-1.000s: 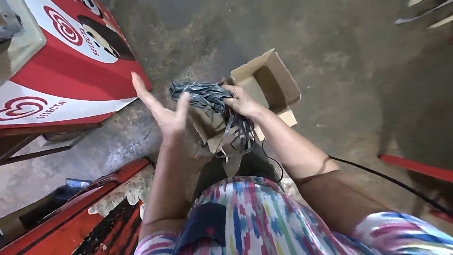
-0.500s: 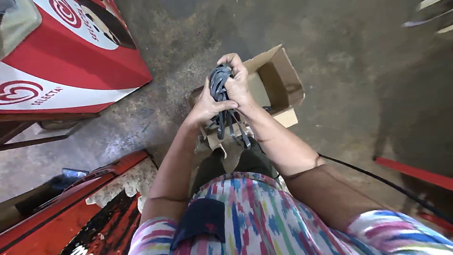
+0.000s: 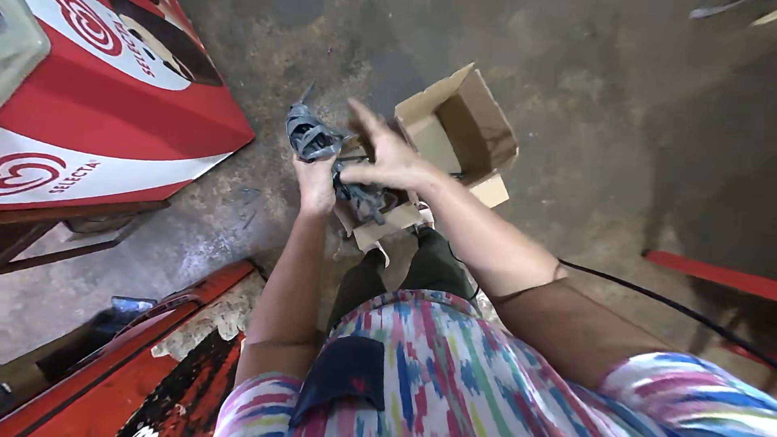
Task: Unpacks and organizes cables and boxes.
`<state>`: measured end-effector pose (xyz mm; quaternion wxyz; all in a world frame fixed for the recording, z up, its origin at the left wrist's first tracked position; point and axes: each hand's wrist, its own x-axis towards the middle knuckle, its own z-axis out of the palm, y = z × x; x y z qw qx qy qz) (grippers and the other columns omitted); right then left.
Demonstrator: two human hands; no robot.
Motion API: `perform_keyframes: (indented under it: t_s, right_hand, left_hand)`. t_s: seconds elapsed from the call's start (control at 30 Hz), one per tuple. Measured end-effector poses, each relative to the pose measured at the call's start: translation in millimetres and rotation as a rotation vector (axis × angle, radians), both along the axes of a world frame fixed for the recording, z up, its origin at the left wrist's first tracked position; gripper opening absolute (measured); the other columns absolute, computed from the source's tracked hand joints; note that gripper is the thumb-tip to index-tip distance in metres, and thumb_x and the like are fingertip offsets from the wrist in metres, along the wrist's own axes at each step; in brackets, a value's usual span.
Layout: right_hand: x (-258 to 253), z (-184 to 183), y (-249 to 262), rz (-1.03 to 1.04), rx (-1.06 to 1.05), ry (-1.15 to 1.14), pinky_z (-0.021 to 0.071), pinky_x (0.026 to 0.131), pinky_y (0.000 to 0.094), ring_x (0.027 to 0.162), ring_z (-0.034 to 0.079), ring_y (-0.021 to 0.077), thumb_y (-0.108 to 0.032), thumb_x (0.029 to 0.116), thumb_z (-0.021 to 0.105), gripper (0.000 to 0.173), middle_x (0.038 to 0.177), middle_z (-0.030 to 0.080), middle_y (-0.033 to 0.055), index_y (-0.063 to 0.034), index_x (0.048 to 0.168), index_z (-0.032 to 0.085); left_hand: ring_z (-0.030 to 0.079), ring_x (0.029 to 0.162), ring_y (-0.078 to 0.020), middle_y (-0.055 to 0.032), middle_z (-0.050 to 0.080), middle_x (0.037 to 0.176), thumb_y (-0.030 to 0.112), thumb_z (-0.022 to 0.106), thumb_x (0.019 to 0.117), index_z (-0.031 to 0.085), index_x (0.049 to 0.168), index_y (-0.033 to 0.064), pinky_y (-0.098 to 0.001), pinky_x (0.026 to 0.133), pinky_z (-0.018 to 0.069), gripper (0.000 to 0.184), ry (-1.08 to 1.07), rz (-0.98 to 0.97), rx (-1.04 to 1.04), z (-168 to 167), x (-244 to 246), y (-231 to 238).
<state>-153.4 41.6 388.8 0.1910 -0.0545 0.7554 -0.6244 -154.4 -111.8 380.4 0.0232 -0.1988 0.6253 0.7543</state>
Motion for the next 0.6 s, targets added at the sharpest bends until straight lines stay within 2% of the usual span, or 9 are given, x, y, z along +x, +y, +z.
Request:
perform_keyframes:
  t_s: [0.07,0.1,0.13,0.23,0.33,0.43,0.5,0.53,0.6]
  right_hand:
    - [16,-17,-16,0.122,-0.122,-0.156,0.0517,0.106,0.0427,0.124,0.061,0.0213,-0.024,0.0795,0.087,0.108,0.143,0.057,0.0154,-0.0123,0.163,0.021]
    - [24,-25,-20,0.134,-0.186,-0.224,0.0568,0.097,0.0389,0.109,0.068,0.0188,-0.015,0.0838,0.083,0.089,0.129,0.065,0.015,-0.0093,0.157,0.033]
    - [32,-33,-22,0.133,-0.226,-0.269,0.0622,0.08,0.035,0.084,0.072,0.0166,-0.007,0.0878,0.077,0.064,0.104,0.07,0.0134,-0.003,0.144,0.047]
    - [44,-39,-13,0.196,-0.2,-0.382,0.05,0.053,0.0229,0.054,0.054,0.0062,-0.007,0.1015,0.06,0.021,0.071,0.058,0.0024,0.0024,0.12,0.062]
    - [37,-50,-2,0.199,0.013,-0.349,0.0446,0.054,0.03,0.059,0.051,0.0104,-0.01,0.101,0.058,0.015,0.078,0.06,0.006,-0.0007,0.108,0.067]
    - [29,-36,-1,0.263,0.111,-0.442,0.0448,0.057,0.0322,0.064,0.052,0.014,-0.007,0.1057,0.05,0.021,0.089,0.061,0.0107,-0.0003,0.12,0.063]
    - [30,-40,-3,0.21,0.072,-0.482,0.0408,0.049,0.0257,0.054,0.046,0.0093,-0.003,0.1037,0.05,0.018,0.081,0.056,0.0067,-0.0016,0.117,0.061]
    - [29,-43,-4,0.173,0.059,-0.494,0.0411,0.046,0.0247,0.052,0.047,0.0086,-0.004,0.1029,0.054,0.016,0.081,0.057,0.0064,-0.0029,0.116,0.061]
    - [25,-43,-6,0.158,0.115,-0.503,0.0469,0.053,0.0299,0.062,0.054,0.0131,-0.007,0.1005,0.061,0.022,0.09,0.061,0.0101,-0.0024,0.122,0.059]
  left_hand:
    - [0.067,0.085,-0.0116,-0.0046,0.065,0.095,-0.008,0.066,0.0899,0.052,0.119,0.0032,-0.0299,0.08,0.0594,0.034,0.047,0.073,0.147,8,-3,6]
    - [0.065,0.077,-0.0111,-0.0029,0.064,0.088,-0.005,0.063,0.0935,0.053,0.114,0.0052,-0.0291,0.075,0.0588,0.025,0.061,0.074,0.206,10,-5,3]
    - [0.063,0.067,-0.0108,-0.0015,0.063,0.077,-0.004,0.06,0.0936,0.056,0.105,0.0065,-0.028,0.067,0.0577,0.015,0.085,0.082,0.257,8,-8,-3]
    - [0.059,0.059,-0.0092,0.0008,0.06,0.07,-0.004,0.057,0.0933,0.056,0.1,0.0083,-0.0261,0.061,0.0564,0.014,0.095,0.063,0.219,-5,-4,-29]
    - [0.066,0.081,-0.0039,0.0031,0.066,0.091,-0.006,0.064,0.0845,0.055,0.112,0.0038,-0.0254,0.076,0.0586,0.03,0.057,-0.191,-0.187,-4,14,-37]
    - [0.066,0.102,-0.0057,-0.0073,0.069,0.116,-0.003,0.076,0.0765,0.06,0.125,-0.0045,-0.027,0.093,0.0557,0.051,0.067,-0.542,-0.427,-3,25,-34]
    - [0.062,0.116,-0.0115,-0.0143,0.061,0.134,-0.002,0.078,0.0777,0.053,0.137,-0.0045,-0.0309,0.103,0.0507,0.065,0.021,-0.715,-0.488,-3,27,-32]
    - [0.064,0.115,-0.014,-0.0153,0.064,0.13,0.0,0.08,0.0785,0.051,0.139,-0.0039,-0.0332,0.103,0.0517,0.067,-0.023,-0.764,-0.519,-5,29,-29]
    - [0.061,0.124,-0.0198,-0.019,0.061,0.136,0.005,0.081,0.0815,0.035,0.151,-0.0029,-0.0376,0.109,0.0477,0.084,-0.059,-0.872,-0.496,-12,31,-27]
